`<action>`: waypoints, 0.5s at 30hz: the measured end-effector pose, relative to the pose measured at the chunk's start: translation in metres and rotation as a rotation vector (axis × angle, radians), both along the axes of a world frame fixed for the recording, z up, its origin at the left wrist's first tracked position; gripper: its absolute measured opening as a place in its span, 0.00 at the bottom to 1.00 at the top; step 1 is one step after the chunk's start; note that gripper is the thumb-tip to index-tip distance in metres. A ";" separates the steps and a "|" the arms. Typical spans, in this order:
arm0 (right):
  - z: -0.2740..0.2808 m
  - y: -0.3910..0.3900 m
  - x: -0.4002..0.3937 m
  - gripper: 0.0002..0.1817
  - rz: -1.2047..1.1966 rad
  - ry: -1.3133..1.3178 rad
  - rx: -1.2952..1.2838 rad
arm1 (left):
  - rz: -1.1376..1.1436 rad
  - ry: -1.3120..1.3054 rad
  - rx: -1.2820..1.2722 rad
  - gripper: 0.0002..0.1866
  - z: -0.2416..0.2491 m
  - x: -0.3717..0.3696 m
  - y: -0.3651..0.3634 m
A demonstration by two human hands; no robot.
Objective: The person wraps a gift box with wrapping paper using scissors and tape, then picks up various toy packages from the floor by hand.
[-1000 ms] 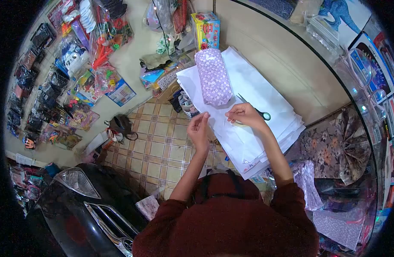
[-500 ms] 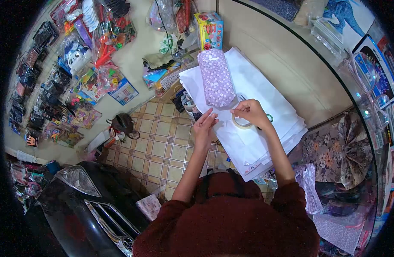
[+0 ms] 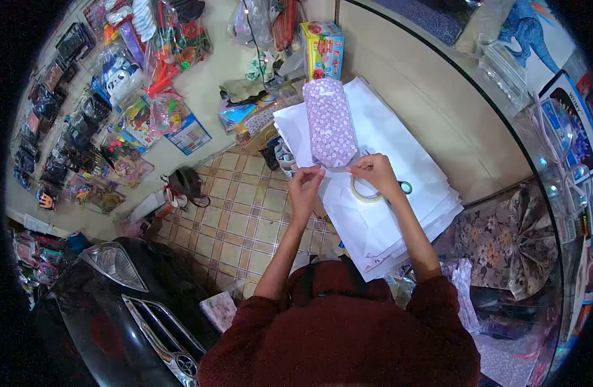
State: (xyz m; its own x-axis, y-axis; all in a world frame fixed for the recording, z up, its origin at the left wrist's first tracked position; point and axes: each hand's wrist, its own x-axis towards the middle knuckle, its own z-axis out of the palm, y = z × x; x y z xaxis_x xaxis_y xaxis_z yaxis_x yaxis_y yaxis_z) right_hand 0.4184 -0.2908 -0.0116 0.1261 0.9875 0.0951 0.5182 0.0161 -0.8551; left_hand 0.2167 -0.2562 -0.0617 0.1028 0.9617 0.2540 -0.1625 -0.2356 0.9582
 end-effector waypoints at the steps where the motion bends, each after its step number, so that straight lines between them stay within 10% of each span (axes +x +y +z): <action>1: -0.002 0.001 0.001 0.11 -0.005 -0.003 0.002 | -0.004 0.004 -0.004 0.05 -0.002 0.001 0.001; 15: -0.010 0.003 -0.004 0.10 -0.079 0.011 0.050 | -0.003 0.004 0.020 0.05 -0.013 0.008 0.005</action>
State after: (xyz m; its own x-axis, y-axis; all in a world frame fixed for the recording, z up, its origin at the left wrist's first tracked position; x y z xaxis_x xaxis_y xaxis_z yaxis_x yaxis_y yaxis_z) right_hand 0.4142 -0.2882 -0.0214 0.2045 0.9684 0.1426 0.5102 0.0188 -0.8598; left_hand 0.2247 -0.2507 -0.0748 0.1070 0.9561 0.2730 -0.1594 -0.2545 0.9538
